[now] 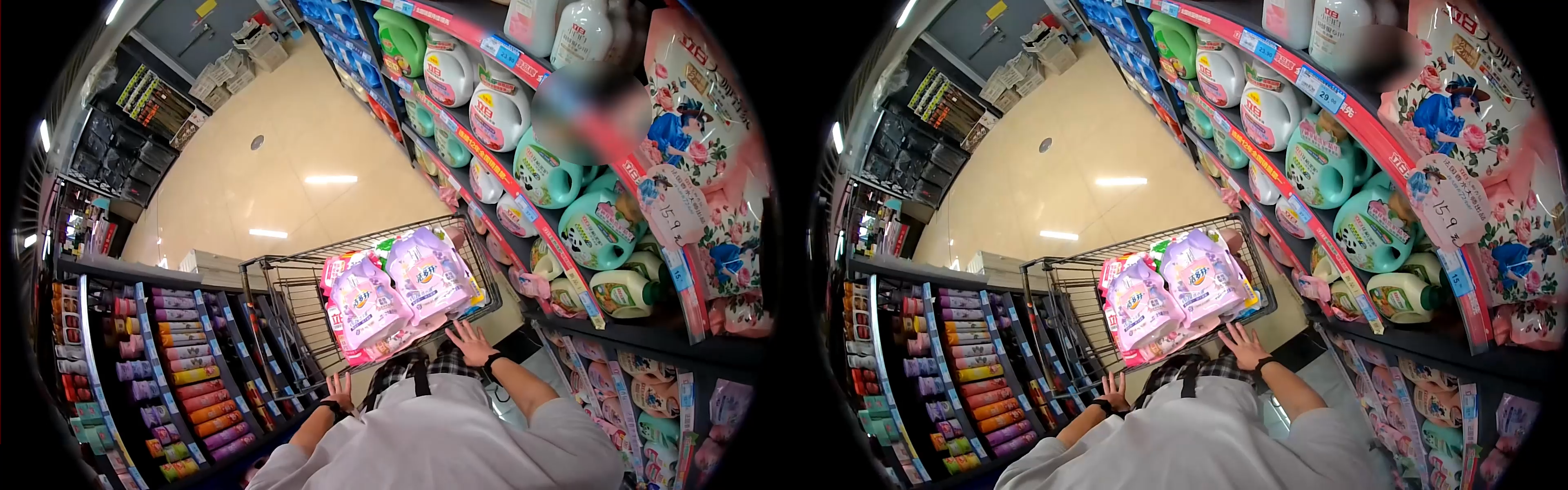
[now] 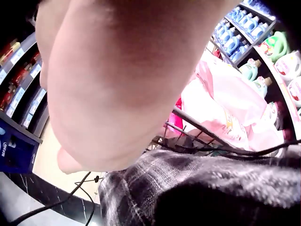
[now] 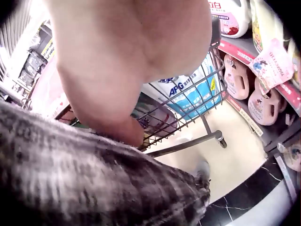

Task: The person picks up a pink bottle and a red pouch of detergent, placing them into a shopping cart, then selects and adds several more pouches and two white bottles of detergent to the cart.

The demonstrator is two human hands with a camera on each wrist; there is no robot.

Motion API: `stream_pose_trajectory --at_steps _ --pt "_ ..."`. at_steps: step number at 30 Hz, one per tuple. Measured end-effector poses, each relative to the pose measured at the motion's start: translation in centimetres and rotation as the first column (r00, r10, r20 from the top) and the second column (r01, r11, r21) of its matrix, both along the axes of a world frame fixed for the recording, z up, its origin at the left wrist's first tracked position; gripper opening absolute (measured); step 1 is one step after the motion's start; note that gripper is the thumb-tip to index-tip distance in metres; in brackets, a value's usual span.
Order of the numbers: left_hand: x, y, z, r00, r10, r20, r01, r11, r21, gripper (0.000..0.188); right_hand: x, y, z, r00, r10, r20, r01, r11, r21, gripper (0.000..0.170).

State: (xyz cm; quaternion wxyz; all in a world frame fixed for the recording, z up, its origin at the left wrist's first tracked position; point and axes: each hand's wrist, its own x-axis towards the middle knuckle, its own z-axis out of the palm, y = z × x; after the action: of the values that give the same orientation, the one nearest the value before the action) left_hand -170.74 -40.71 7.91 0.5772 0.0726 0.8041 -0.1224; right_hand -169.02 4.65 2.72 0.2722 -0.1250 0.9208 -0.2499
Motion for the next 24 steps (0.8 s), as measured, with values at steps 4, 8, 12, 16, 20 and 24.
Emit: stream_pose_trajectory --at_steps 4,8,12,16,20,24 --pt "-2.0 -1.5 -2.4 0.917 -0.398 -0.009 0.398 0.917 -0.036 0.104 -3.6 -1.1 1.4 0.997 -0.003 0.079 0.001 1.0 0.02 0.102" --pt "-4.2 -4.0 -4.1 0.97 -0.214 -0.115 0.219 0.976 0.025 0.119 -7.7 -2.4 2.3 0.991 -0.03 0.127 0.028 1.0 0.014 0.102" --pt "-7.0 -4.0 -2.8 0.975 -0.075 -0.209 0.085 0.996 0.035 0.121 -12.3 -3.8 1.8 0.978 0.019 0.21 -0.042 0.994 0.106 0.099" --pt "-10.7 -1.9 2.1 0.952 -0.095 -0.291 0.116 0.992 0.055 0.08 -17.0 -6.9 1.5 0.976 -0.065 0.21 0.015 0.973 0.232 0.092" --pt "-11.6 -7.1 -7.2 0.951 0.215 -0.223 -0.185 0.971 0.149 0.131 -22.7 -10.1 2.0 0.995 -0.069 0.071 0.039 0.933 0.358 0.068" --pt "-14.3 -8.9 -8.4 0.629 -0.13 -0.766 0.169 0.985 -0.029 0.132 -27.7 -13.0 2.0 0.994 -0.009 0.109 -0.046 0.872 0.488 0.056"
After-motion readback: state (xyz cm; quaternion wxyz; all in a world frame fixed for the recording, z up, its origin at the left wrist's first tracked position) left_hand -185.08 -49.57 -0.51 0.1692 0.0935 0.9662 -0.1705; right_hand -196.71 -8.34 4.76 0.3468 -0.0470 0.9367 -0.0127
